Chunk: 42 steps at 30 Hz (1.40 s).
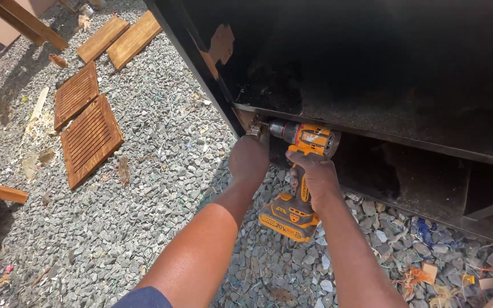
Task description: The person uses a cordless drill to attach metal hinges to the inside of a black cabinet door. They position the hinges, drive screws into the door frame, and repeat the process for multiple hinges.
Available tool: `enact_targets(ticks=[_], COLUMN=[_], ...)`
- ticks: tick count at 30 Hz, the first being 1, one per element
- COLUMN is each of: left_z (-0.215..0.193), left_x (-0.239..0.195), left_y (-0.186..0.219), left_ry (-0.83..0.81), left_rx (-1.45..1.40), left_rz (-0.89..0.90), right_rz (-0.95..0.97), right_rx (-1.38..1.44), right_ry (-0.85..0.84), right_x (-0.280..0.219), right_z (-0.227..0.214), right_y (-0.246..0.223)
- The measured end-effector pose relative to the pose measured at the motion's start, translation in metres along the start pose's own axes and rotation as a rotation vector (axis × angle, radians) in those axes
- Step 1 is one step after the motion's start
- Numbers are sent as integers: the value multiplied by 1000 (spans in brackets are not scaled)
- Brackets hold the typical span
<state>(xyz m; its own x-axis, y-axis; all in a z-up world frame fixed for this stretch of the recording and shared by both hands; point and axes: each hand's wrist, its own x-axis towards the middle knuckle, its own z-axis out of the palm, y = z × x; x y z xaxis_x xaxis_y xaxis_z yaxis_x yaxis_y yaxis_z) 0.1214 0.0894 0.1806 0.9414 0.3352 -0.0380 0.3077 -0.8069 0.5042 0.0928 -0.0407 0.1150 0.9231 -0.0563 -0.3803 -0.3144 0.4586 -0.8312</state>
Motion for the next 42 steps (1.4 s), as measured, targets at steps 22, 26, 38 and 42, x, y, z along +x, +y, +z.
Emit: enact_targets(ticks=[22, 26, 38, 42], left_z=[14, 2, -8, -1], left_x=[12, 2, 24, 41], left_y=[-11, -13, -43, -51], left_ry=[-18, -95, -293, -312], left_rx=[-289, -298, -373, 7], left_rz=[-34, 10, -30, 29], right_rz=[227, 287, 382, 363], right_rx=[213, 221, 307, 284], right_ry=[-165, -270, -287, -280], right_x=[-4, -2, -10, -12], right_z=[4, 9, 12, 11], right_y=[-19, -23, -27, -32])
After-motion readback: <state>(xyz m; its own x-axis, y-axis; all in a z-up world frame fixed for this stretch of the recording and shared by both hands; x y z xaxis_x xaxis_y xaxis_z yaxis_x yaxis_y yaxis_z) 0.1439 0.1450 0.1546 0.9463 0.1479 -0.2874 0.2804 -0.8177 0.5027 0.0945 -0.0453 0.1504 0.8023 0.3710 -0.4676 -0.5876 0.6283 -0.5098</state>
